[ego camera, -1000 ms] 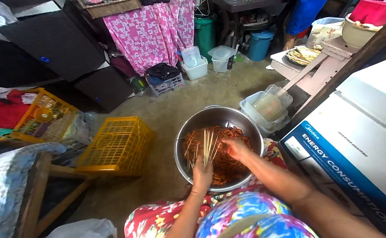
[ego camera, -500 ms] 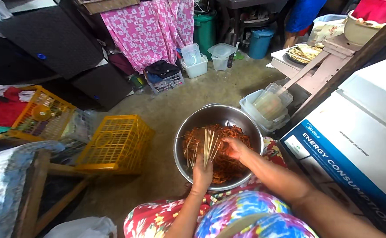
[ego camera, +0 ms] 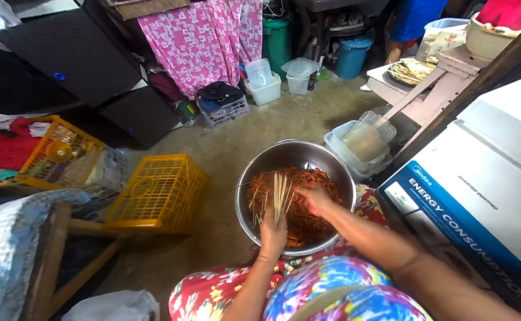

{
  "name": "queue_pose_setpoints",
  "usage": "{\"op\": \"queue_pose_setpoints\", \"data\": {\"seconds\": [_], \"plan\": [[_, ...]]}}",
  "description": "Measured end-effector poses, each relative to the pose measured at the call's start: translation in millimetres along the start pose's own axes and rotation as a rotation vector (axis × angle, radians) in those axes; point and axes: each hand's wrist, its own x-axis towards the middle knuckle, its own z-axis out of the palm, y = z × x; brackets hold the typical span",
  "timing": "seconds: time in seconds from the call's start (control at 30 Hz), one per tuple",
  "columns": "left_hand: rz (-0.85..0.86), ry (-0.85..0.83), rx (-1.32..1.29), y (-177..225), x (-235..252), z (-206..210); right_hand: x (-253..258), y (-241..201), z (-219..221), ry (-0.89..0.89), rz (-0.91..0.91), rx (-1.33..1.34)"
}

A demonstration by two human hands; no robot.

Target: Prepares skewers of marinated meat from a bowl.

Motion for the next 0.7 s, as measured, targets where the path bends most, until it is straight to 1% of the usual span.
{"op": "queue_pose_setpoints", "data": {"seconds": [0.1, 0.17, 0.23, 0.33, 0.4, 0.53, 0.7], "plan": [[-0.02, 0.001, 0.0, 1.7, 0.6, 0.2, -5.6, -0.5, 3.7, -0.05, 0.086, -0.007], [-0.024, 0.024, -0.006, 2.6, 0.6, 0.5, -6.4, 0.7, 4.3, -0.085, 0.108, -0.048], [-0.01, 0.051, -0.018, 0.3, 1.4, 1.0, -3.5, 1.7, -0.5, -0.148, 0.091, -0.105], [-0.034, 0.101, -0.033, -0.9, 2.6, -0.2, 1.5, 1.1, -15.4, -0.275, 0.014, -0.198], [-0.053, 0.11, -0.038, -0.2, 3.2, -1.3, 4.4, -2.6, -22.3, -0.232, -0.042, -0.18], [-0.045, 0.074, -0.051, 1.9, 3.1, 0.0, 9.9, -8.5, -27.5, -0.043, -0.116, 0.001], [-0.057, -0.028, -0.002, 3.6, 2.6, -0.8, 15.5, -7.9, -24.3, 0.031, -0.127, 0.121]]}}
